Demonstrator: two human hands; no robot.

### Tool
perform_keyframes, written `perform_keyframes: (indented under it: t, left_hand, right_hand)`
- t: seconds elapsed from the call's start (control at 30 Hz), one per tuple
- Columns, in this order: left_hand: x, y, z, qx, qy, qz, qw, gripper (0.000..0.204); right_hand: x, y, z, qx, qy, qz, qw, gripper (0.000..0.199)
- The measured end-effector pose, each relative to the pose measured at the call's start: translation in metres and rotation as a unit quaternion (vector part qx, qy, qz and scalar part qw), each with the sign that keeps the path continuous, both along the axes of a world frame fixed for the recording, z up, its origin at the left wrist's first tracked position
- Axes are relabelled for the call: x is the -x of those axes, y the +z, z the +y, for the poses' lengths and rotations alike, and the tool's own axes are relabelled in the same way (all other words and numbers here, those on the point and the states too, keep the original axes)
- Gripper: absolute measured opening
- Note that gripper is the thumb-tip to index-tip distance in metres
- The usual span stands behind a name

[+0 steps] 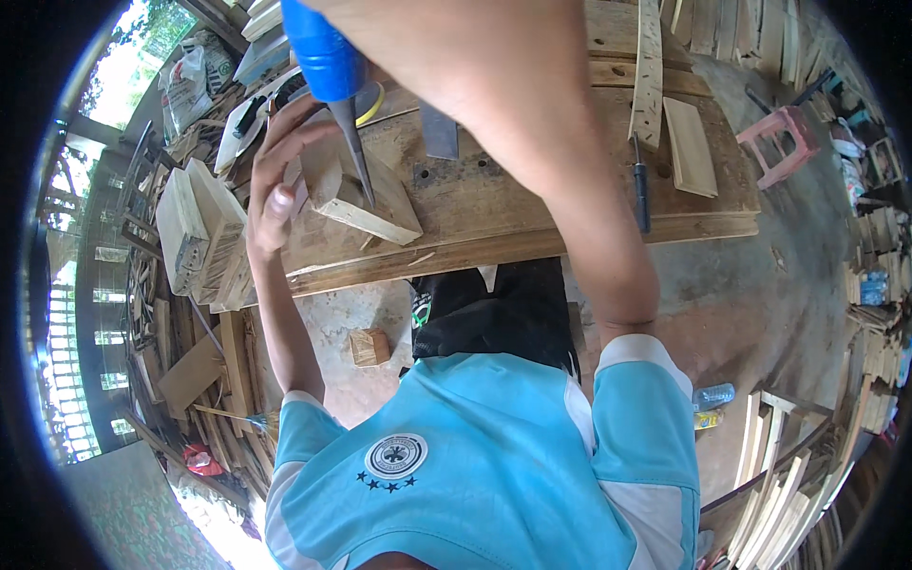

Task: Chisel a recess into a wooden block and screw a metal hinge onto it.

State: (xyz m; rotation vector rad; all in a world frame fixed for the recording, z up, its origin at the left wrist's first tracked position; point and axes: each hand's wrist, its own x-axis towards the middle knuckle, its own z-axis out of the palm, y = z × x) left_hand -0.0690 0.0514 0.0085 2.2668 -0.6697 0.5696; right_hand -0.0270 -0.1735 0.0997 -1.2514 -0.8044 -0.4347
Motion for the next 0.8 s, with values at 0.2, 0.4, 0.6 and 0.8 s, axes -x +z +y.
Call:
perform_keyframes:
  t: [0.2,0.4,0.6,0.8]
  left_hand:
    - [-0.019,0.022,-0.034,0.044,-0.206,0.030,0.977,0.046]
    - [-0.008,0.010,-0.028,0.058,-0.212,0.120,0.968,0.020]
    - [-0.008,0.007,-0.033,0.074,-0.180,0.105,0.975,0.010]
    - [-0.005,-0.003,-0.019,0.116,-0.192,0.097,0.970,0.009]
  right_hand:
    - [0.009,0.005,0.015,0.007,0.008,0.008,1.000,0.029]
    - [0.017,0.012,0.020,0.023,-0.002,0.011,1.000,0.030]
    - [0.017,0.019,0.016,0.037,-0.014,0.008,0.999,0.031]
    - [0.012,0.024,0.006,0.055,-0.038,0.007,0.998,0.032]
